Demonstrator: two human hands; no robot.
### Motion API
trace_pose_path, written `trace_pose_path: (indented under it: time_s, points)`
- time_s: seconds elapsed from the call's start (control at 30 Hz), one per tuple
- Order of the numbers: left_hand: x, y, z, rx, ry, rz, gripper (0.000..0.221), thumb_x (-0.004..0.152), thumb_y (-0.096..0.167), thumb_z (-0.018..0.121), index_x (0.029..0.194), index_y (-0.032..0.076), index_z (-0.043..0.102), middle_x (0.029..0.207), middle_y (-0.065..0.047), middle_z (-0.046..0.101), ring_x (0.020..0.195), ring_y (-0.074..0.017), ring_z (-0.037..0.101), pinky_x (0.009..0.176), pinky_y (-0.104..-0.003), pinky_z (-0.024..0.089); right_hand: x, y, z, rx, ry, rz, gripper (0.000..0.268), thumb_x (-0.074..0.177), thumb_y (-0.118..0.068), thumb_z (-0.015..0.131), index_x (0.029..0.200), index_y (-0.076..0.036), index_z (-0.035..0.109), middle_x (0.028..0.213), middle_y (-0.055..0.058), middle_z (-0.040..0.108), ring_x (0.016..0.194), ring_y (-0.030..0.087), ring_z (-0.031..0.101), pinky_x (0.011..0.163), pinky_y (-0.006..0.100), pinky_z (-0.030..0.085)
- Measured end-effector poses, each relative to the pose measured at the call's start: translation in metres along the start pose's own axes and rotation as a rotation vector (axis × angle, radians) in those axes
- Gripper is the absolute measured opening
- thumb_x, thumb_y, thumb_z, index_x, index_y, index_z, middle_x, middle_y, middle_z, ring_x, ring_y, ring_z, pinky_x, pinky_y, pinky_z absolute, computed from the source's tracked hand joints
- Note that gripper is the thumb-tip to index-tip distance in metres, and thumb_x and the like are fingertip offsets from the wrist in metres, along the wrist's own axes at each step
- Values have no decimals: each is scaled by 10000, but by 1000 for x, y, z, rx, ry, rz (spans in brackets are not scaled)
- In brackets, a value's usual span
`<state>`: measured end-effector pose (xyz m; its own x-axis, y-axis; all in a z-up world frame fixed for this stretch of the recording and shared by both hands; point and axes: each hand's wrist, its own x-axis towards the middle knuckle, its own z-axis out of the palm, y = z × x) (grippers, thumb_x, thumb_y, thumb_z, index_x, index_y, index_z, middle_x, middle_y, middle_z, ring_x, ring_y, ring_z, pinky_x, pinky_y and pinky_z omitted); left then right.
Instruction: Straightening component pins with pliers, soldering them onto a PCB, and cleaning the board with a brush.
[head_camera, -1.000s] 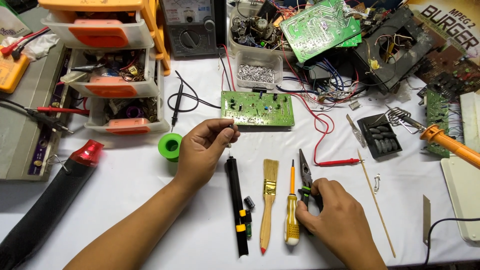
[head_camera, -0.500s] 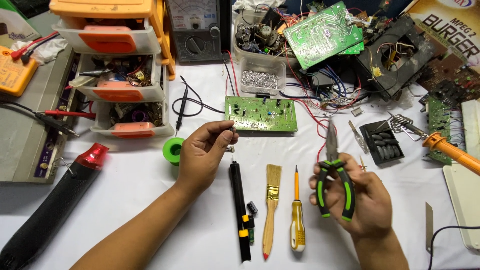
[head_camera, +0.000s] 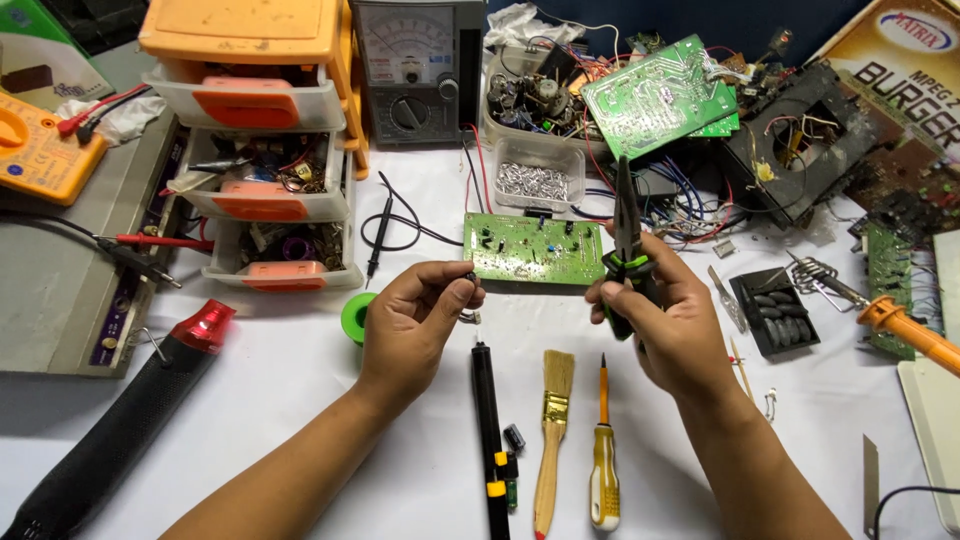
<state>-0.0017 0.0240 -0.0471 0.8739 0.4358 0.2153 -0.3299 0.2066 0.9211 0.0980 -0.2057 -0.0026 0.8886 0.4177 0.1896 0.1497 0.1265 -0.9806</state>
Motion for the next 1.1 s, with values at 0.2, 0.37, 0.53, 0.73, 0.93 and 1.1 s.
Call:
trace_pose_path:
  time_s: [0.2, 0.37, 0.53, 0.73, 0.93, 1.1]
  points:
    - [16, 21, 13, 36, -94, 23, 196, 936, 12, 719, 1116, -63, 738, 904, -169, 776, 841, -147, 743, 824, -341, 655, -3, -1, -2, -471, 147, -116, 450, 886, 25, 709, 1334, 19, 670, 825, 221, 709, 678, 275, 709, 642, 373, 580]
    - [38, 33, 42, -73, -118, 82, 210, 936, -1, 723, 1132, -76, 719, 927, -175, 769, 864, -157, 749, 831, -341, 656, -4, -6, -6, -670, 174, -412, 401, 857, 51, 764, 1256, 40, 722, 879, 208, 745, 799, 287, 737, 727, 399, 585]
    - [41, 33, 57, -93, -123, 110, 214, 926, -5, 731, 1126, -79, 720, 922, -175, 771, 854, -170, 756, 819, -341, 663, 4, -4, -17, -829, 155, -741, 376, 824, 104, 786, 1195, 69, 744, 833, 144, 685, 834, 321, 724, 760, 386, 607]
    - [43, 46, 46, 208, -229, 351, 168, 877, -63, 746, 1044, -61, 762, 908, -168, 762, 852, -243, 799, 741, -344, 671, 9, 4, -34, -1091, 183, -945, 399, 817, 49, 779, 1188, -97, 798, 716, 24, 449, 935, 402, 734, 809, 482, 598]
    - [42, 50, 44, 339, -289, 485, 182, 872, -73, 742, 1046, -27, 767, 903, -149, 757, 846, -270, 800, 726, -346, 675, 4, 1, -38, -1239, 139, -986, 449, 790, -29, 835, 1209, -186, 806, 728, 8, 480, 998, 405, 728, 900, 527, 565]
    - [31, 47, 36, 378, -201, 434, 181, 884, -87, 716, 1052, -38, 760, 887, -156, 744, 816, -259, 796, 697, -343, 674, 3, 2, -37, -1266, 118, -1013, 461, 784, -39, 832, 1209, -215, 806, 722, 11, 487, 1017, 403, 730, 908, 533, 552]
